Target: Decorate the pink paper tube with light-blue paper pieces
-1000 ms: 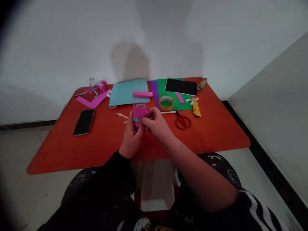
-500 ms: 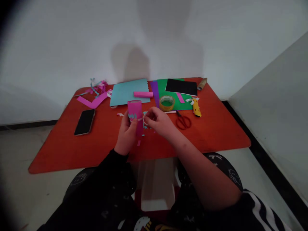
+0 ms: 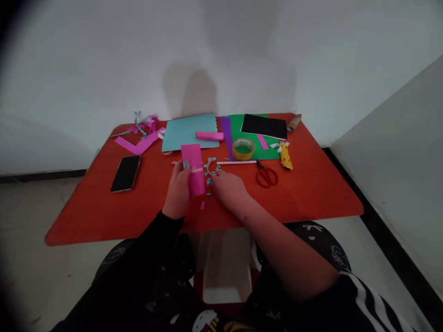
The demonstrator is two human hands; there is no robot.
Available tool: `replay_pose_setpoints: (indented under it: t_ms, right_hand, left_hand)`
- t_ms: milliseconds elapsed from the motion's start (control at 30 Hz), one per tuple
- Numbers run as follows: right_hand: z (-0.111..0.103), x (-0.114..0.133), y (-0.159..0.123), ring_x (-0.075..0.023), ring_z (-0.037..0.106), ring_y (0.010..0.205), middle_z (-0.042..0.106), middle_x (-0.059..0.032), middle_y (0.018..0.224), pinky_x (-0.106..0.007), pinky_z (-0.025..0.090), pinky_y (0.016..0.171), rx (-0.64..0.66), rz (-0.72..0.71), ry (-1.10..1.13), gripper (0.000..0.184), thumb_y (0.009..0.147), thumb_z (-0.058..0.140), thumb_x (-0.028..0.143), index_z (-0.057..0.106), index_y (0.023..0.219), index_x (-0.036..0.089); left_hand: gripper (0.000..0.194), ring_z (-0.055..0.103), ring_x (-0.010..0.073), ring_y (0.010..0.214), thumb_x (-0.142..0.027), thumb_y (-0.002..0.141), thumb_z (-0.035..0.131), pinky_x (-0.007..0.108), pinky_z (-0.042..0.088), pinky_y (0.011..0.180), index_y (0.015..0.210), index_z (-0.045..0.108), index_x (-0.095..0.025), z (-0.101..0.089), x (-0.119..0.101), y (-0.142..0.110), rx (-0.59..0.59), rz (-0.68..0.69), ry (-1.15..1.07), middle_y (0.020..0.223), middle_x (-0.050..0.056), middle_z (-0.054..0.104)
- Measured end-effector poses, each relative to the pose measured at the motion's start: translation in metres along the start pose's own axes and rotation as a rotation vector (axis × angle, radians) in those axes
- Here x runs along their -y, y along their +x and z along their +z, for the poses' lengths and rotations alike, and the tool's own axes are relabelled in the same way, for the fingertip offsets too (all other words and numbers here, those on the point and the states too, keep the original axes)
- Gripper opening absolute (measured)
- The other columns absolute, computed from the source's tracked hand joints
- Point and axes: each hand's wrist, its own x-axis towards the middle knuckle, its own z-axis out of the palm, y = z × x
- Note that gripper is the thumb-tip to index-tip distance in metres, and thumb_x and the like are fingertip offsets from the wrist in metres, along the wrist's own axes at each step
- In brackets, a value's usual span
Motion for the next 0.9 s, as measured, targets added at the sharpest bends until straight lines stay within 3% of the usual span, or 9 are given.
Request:
replay_pose_setpoints:
  t_ms: [133, 267, 367, 500, 667, 900]
  right_hand:
    - [0.003, 0.003, 0.002, -0.0253, 0.07, 0.097, 0.072, -0.0159, 0.116, -0.031, 0.046, 0.074, 0.012, 0.031, 0.002, 0.03, 0.104, 0.044, 0.028, 0.069, 0.117, 0.019]
    - [0.001, -0.004, 0.006, -0.0231, 0.068, 0.094, 0.074, -0.0122, 0.106, -0.03, 0.044, 0.073, -0.093, 0.066, 0.165, 0.021, 0.099, 0.052, 0.025, 0.071, 0.1, 0.019]
    - [-0.003, -0.013, 0.01, -0.0188, 0.064, 0.081, 0.073, -0.006, 0.089, -0.029, 0.043, 0.071, -0.253, 0.088, 0.477, 0.01, 0.09, 0.058, 0.021, 0.067, 0.085, 0.019]
    - [-0.013, -0.017, 0.008, -0.0137, 0.056, 0.067, 0.064, -0.0001, 0.079, -0.026, 0.042, 0.063, -0.472, 0.109, 0.982, 0.006, 0.08, 0.065, 0.025, 0.061, 0.081, 0.021]
    - [-0.019, -0.003, -0.003, -0.0082, 0.039, 0.049, 0.053, 0.0056, 0.066, -0.023, 0.031, 0.046, -0.391, 0.173, 1.396, 0.018, 0.078, 0.071, 0.036, 0.059, 0.082, 0.022]
    - [-0.014, 0.012, -0.002, -0.0067, 0.038, 0.046, 0.047, 0.0083, 0.06, -0.021, 0.029, 0.043, -0.359, 0.233, 1.528, 0.023, 0.075, 0.073, 0.036, 0.055, 0.08, 0.022]
  left_hand:
    - [0.035, 0.063, 0.0281, 0.12, -0.043, 0.093, 0.058, 0.044, 0.052, 0.105, 0.121, 0.059, -0.023, -0.001, 0.003, 0.0, 0.016, -0.019, -0.014, 0.125, 0.01, 0.069]
    - [0.032, 0.06, 0.0311, 0.124, -0.045, 0.093, 0.06, 0.045, 0.051, 0.105, 0.116, 0.061, -0.023, -0.003, 0.007, 0.001, 0.045, -0.007, -0.071, 0.129, 0.013, 0.067]
    - [0.027, 0.06, 0.0292, 0.119, -0.044, 0.093, 0.058, 0.042, 0.049, 0.105, 0.11, 0.063, -0.023, -0.002, 0.011, 0.003, 0.025, 0.012, -0.082, 0.124, 0.011, 0.068]
    - [0.024, 0.06, 0.0263, 0.116, -0.038, 0.092, 0.056, 0.04, 0.047, 0.106, 0.11, 0.063, -0.024, 0.002, 0.019, 0.005, 0.011, 0.007, -0.064, 0.121, 0.009, 0.068]
    - [0.039, 0.059, 0.0251, 0.124, -0.035, 0.091, 0.057, 0.04, 0.045, 0.109, 0.128, 0.055, -0.022, 0.012, 0.025, -0.001, 0.045, -0.005, -0.11, 0.135, 0.01, 0.063]
    - [0.047, 0.058, 0.0245, 0.129, -0.036, 0.093, 0.061, 0.038, 0.043, 0.113, 0.137, 0.051, -0.022, 0.021, 0.025, -0.01, 0.081, 0.046, -0.045, 0.139, 0.011, 0.061]
